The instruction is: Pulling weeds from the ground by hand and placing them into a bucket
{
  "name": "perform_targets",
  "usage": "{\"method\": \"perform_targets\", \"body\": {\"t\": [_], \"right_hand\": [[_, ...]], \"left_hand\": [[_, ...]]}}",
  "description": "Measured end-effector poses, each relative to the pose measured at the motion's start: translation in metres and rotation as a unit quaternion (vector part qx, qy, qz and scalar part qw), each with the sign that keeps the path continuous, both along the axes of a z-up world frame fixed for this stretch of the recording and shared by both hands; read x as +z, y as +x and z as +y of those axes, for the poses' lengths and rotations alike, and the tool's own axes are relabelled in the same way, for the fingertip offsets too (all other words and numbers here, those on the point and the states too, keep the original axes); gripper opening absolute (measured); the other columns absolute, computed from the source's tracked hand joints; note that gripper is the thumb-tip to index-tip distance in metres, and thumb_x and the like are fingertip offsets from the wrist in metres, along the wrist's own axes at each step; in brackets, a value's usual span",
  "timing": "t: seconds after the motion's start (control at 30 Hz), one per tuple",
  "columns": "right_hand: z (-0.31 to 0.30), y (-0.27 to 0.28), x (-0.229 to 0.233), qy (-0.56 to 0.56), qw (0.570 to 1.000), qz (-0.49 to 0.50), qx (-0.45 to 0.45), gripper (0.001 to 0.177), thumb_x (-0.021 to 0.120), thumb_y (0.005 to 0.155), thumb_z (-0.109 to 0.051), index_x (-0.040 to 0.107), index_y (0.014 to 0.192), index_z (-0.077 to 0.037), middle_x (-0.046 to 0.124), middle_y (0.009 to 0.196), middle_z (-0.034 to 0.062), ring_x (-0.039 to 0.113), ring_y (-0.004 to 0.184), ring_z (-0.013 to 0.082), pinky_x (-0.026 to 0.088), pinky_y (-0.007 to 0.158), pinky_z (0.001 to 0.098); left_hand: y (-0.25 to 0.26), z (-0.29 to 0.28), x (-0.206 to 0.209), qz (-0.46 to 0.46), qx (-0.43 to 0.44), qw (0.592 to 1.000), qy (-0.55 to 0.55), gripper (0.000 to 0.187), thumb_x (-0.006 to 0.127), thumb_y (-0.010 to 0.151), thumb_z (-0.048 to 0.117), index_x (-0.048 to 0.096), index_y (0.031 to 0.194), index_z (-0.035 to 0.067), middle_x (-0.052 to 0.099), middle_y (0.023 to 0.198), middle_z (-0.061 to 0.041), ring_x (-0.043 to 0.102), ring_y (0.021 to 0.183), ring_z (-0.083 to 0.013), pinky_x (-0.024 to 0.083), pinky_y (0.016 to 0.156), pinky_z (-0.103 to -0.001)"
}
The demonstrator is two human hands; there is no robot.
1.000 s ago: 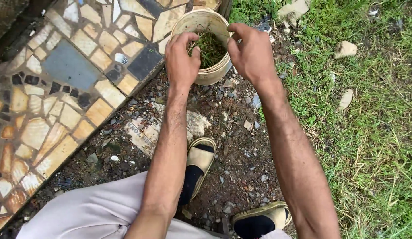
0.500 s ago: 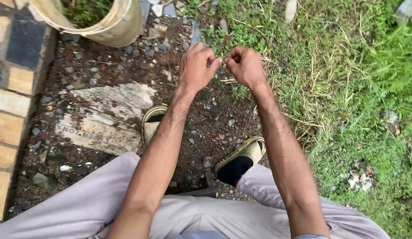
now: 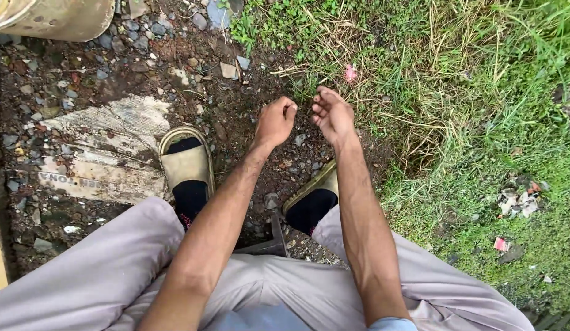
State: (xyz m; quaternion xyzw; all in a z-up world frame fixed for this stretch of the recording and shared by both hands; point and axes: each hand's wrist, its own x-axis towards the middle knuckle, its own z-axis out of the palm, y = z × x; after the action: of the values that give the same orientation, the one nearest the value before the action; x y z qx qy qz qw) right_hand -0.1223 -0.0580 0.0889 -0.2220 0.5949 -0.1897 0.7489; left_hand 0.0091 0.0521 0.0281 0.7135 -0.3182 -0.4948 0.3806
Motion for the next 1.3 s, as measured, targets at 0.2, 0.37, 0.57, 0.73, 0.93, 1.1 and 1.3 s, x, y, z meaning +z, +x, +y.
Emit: {"method": "perform_targets", "body": {"t": [0.2,0.37,0.57,0.73,0.93,1.1,1.3], "right_hand": [[-0.007,-0.013,-0.02,-0.06,0.995,0.051,0.053,0.017,0.057,0.103,-0.007,0.064,0.117,-0.003,0.072,0.088,0.0063,0.07,0.067,0.0122,0.056,0.049,0.0233],[0.009,-0.02,-0.049,-0.29,0.884,0.222,0.291,0.008,0.072,0.096,-0.003,0.073,0.103,-0.004,0.073,0.089,0.0114,0.071,0.077,0.017,0.06,0.061,0.0257],[0.022,-0.002,-0.017,-0.356,0.734,0.319,0.483,0.02,0.068,0.097,-0.008,0.076,0.114,-0.014,0.07,0.101,0.0113,0.069,0.094,0.0251,0.061,0.08,0.039],[0.024,-0.012,-0.069,-0.501,0.566,0.369,0.54,0.018,0.073,0.096,-0.019,0.078,0.113,-0.02,0.068,0.099,0.0074,0.063,0.097,0.0229,0.056,0.078,0.0374],[0.027,-0.013,-0.074,-0.69,0.395,0.355,0.491,0.008,0.068,0.094,-0.016,0.075,0.098,-0.019,0.066,0.091,0.0056,0.063,0.101,0.0271,0.048,0.074,0.0378],[0.03,-0.01,-0.079,-0.517,0.278,0.415,0.695,0.016,0.049,0.102,-0.013,0.055,0.117,-0.014,0.057,0.11,0.0069,0.048,0.112,0.0245,0.036,0.091,0.0437],[0.033,-0.019,-0.098,-0.544,0.311,0.416,0.659,0.015,0.046,0.101,-0.014,0.051,0.114,-0.009,0.053,0.106,0.0122,0.048,0.114,0.0306,0.033,0.09,0.0494]], "left_hand": [[0.012,-0.005,0.003,-0.051,-0.006,0.999,-0.008,0.005,0.072,0.09,0.005,0.068,0.09,0.009,0.063,0.08,-0.005,0.065,0.079,-0.0209,0.053,0.076,-0.039],[0.024,-0.004,0.001,-0.135,0.011,0.991,-0.015,0.022,0.07,0.082,-0.008,0.064,0.091,0.01,0.063,0.087,-0.009,0.066,0.089,-0.0268,0.053,0.087,-0.043],[0.022,0.0,-0.011,-0.154,0.0,0.988,-0.003,0.022,0.073,0.082,-0.006,0.069,0.093,0.014,0.066,0.09,-0.006,0.067,0.095,-0.0244,0.052,0.092,-0.044],[0.022,-0.002,-0.006,-0.143,-0.008,0.989,0.018,0.018,0.073,0.085,0.0,0.07,0.094,0.015,0.066,0.089,-0.005,0.068,0.095,-0.0251,0.053,0.09,-0.045],[0.027,-0.005,-0.001,-0.155,-0.005,0.988,0.015,0.015,0.07,0.089,0.001,0.07,0.097,0.013,0.068,0.088,-0.007,0.069,0.094,-0.0258,0.054,0.091,-0.044],[0.027,-0.004,-0.002,-0.176,-0.036,0.984,0.017,0.008,0.067,0.093,0.01,0.068,0.098,0.016,0.067,0.087,-0.005,0.069,0.094,-0.0257,0.055,0.088,-0.046],[0.026,-0.004,-0.004,-0.225,-0.086,0.97,0.015,0.004,0.065,0.096,0.016,0.066,0.099,0.018,0.068,0.09,-0.005,0.069,0.097,-0.0262,0.055,0.087,-0.048]]}}
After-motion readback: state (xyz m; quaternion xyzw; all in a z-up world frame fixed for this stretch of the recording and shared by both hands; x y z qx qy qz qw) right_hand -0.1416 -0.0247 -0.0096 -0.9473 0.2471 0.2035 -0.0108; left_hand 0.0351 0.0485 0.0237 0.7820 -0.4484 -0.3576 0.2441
